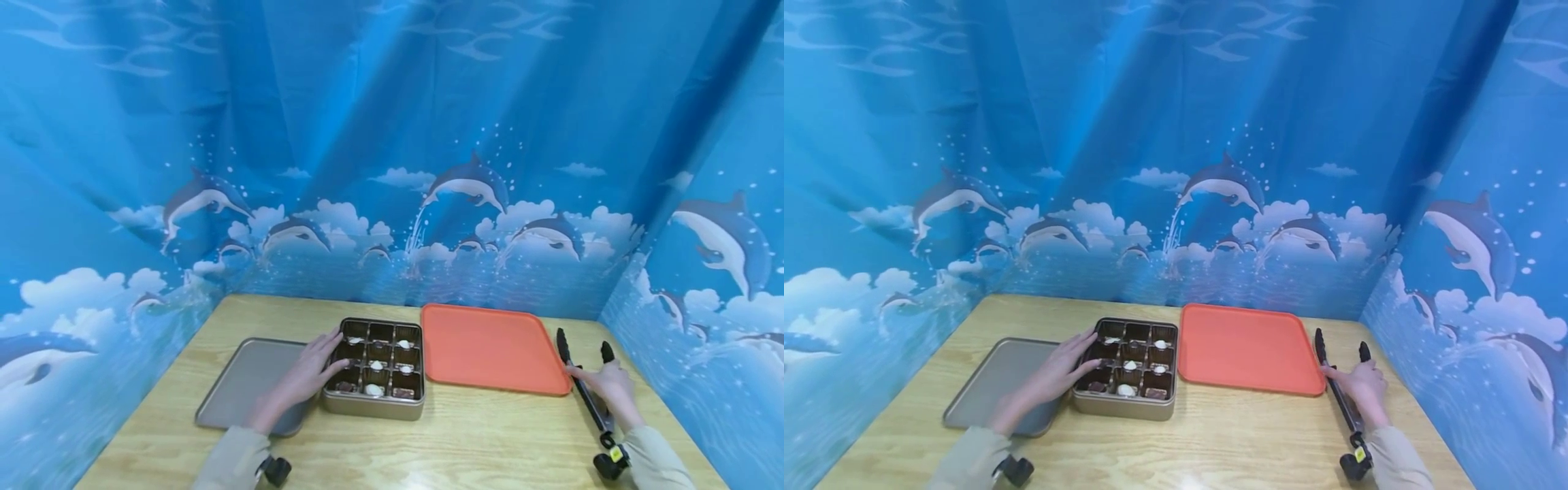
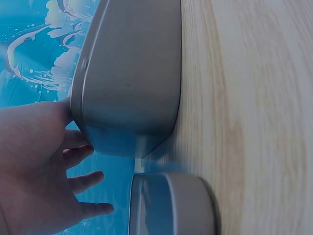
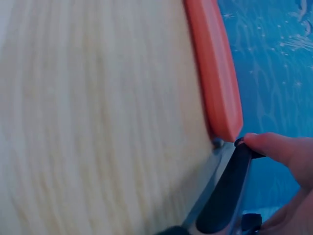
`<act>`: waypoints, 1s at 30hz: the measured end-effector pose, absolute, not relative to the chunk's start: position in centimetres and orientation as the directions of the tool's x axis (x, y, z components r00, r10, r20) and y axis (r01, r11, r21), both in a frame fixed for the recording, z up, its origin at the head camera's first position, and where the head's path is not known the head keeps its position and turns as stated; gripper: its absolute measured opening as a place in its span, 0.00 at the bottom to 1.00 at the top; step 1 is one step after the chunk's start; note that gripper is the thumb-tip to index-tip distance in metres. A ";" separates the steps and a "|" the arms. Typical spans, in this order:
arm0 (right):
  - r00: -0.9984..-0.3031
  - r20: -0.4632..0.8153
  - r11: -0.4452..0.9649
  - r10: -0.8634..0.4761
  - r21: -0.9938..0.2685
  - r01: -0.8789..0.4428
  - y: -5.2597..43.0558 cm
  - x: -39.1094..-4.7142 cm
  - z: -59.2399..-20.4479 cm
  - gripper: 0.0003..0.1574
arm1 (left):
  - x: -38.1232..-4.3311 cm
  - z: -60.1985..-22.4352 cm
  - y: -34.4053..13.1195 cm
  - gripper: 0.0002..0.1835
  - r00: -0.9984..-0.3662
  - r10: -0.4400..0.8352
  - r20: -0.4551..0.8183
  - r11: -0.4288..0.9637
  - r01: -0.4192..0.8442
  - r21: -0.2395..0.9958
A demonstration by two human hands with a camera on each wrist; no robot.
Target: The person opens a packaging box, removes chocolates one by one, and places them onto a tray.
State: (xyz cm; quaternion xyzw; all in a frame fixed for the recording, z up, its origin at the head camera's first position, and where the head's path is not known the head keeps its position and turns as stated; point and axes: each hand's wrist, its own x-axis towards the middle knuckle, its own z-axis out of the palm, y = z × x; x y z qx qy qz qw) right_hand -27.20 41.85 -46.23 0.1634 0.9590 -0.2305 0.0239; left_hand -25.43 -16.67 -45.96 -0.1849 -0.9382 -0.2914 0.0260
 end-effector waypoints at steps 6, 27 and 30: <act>-0.951 -0.079 0.765 0.300 -0.576 0.289 42.0 -26.8 -45.5 0.70 | -25.4 -46.1 -16.7 0.37 -0.931 0.330 0.157 0.763 0.361 0.536; -0.958 0.198 0.783 0.207 -0.621 0.041 37.4 -26.9 -43.8 0.46 | -25.4 -46.1 -16.5 0.36 -0.928 0.334 0.167 0.765 0.370 0.528; -0.956 0.245 0.789 0.158 -0.614 -0.027 37.0 -26.9 -43.9 0.41 | -25.3 -46.1 -16.5 0.36 -0.929 0.331 0.166 0.764 0.367 0.530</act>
